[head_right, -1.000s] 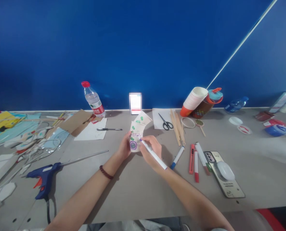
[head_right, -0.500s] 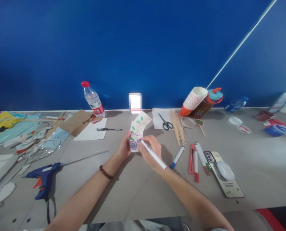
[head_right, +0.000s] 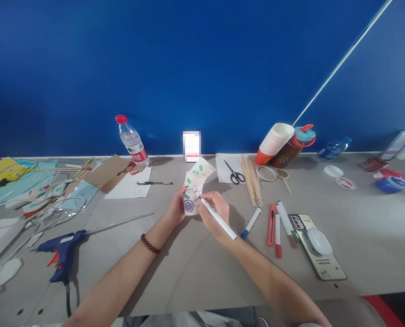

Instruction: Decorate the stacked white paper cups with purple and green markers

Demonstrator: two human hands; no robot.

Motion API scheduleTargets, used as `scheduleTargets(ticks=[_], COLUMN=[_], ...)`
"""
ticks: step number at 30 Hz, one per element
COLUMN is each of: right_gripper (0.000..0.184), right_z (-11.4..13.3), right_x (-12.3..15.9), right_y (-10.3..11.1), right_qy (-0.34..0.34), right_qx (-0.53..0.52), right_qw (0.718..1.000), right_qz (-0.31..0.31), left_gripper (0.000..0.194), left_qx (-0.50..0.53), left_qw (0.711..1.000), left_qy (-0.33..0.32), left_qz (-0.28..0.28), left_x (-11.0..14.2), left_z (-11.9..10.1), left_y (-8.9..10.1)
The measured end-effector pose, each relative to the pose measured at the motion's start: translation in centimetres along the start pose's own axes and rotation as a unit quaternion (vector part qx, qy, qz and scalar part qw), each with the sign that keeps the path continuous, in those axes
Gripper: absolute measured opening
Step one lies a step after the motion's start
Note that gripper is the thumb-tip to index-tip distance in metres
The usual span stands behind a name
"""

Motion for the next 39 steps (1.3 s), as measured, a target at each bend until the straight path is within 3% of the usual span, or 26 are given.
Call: scheduleTargets(ticks=[23, 39], right_gripper=[0.012, 0.01], right_z=[0.11, 0.2], right_x=[-0.02, -0.03], right_y=[0.01, -0.08], right_qy=[-0.041, 0.001], right_qx=[0.01, 0.003], right_qw=[0.999, 1.0], right_qz=[-0.004, -0.006], left_gripper=[0.03, 0.031], left_qx=[0.003, 0.004], left_qw=[1.0, 1.0], left_qy=[-0.001, 0.004], left_qz=[0.008, 0.006], left_x=[0.03, 0.01], left_z=[-0.03, -0.05], left_y=[-0.02, 0.03])
Point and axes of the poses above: each hand's wrist, its own x-axis away from the middle knuckle, its own y-axis out of the back of the hand, z = x × y, the point moved 2 cm from there along -x, towards the middle knuckle, and after that the axes turned 3 degrees about -x, right-handed, at the moved point
